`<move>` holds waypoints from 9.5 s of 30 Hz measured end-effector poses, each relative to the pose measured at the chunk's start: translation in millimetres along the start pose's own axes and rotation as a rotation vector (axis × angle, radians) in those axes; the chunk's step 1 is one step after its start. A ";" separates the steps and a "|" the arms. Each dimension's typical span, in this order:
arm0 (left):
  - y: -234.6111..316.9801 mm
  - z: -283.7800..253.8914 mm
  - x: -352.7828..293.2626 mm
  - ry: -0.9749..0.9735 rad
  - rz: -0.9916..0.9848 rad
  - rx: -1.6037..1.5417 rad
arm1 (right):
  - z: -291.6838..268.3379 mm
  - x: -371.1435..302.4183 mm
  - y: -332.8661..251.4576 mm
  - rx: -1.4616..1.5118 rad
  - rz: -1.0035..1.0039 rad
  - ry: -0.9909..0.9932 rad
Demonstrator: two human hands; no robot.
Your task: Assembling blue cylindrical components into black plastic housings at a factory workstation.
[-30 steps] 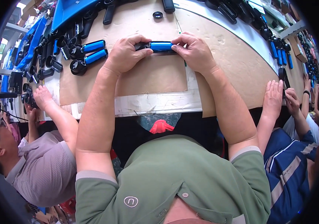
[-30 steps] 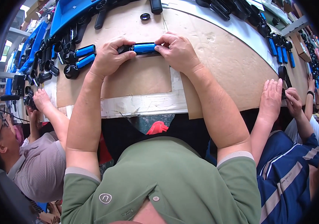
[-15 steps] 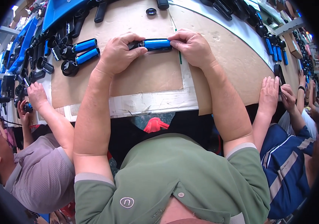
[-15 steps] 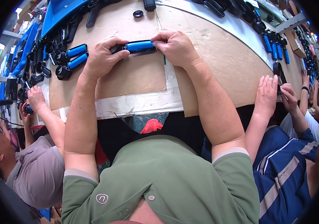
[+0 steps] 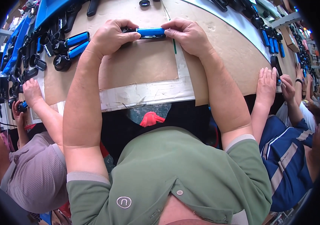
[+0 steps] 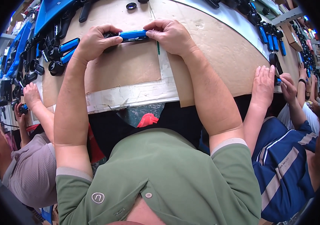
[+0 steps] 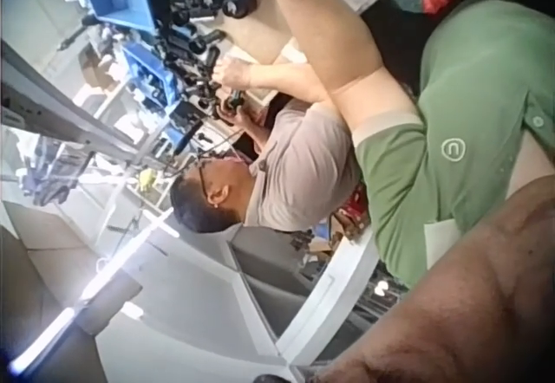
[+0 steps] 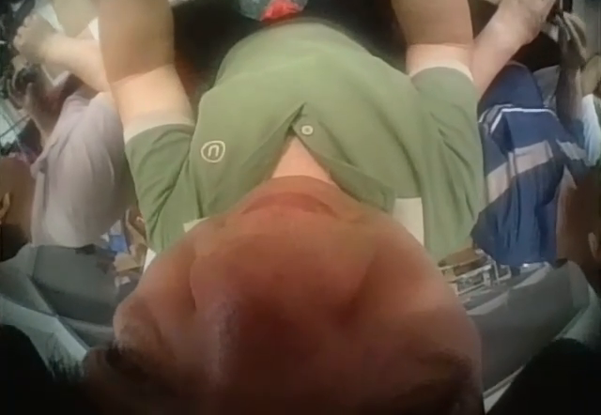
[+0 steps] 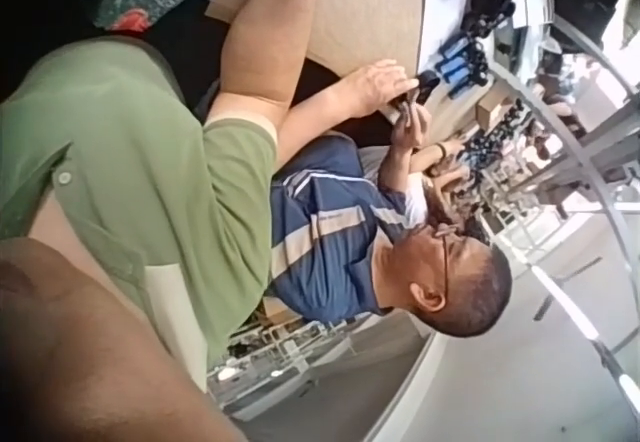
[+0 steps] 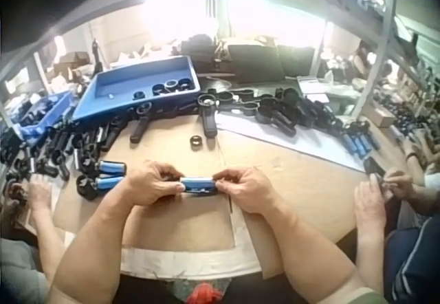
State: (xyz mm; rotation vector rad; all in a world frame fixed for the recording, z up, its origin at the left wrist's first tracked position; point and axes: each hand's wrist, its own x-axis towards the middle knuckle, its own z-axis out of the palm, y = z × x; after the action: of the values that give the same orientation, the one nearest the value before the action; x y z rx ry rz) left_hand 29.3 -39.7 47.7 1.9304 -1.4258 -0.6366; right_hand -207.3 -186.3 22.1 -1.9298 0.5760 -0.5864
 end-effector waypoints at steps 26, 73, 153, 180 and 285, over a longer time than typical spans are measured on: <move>-8.7 -3.4 7.0 -0.076 -0.014 -0.149 | 27.9 1.7 8.2 -1.024 -0.662 0.166; -22.3 16.9 -35.3 0.282 0.405 0.002 | 72.6 65.0 -68.8 -0.529 0.181 -0.184; -23.5 12.5 -39.3 0.089 0.371 0.038 | 31.6 -18.9 -54.8 -0.521 -0.154 -0.134; -30.5 -2.1 -62.0 0.097 0.266 -0.102 | 43.7 -28.6 -37.7 -0.760 -0.610 -0.087; 32.2 -6.6 -55.1 -0.020 0.107 0.533 | 68.7 -23.0 -26.8 -0.617 -0.379 -0.080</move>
State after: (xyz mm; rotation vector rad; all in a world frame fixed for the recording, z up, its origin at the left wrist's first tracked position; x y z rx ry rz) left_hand -2.8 8.0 76.3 2.2222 -1.8334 -0.2363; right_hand -178.5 -114.8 16.6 -2.6688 0.3598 -0.6063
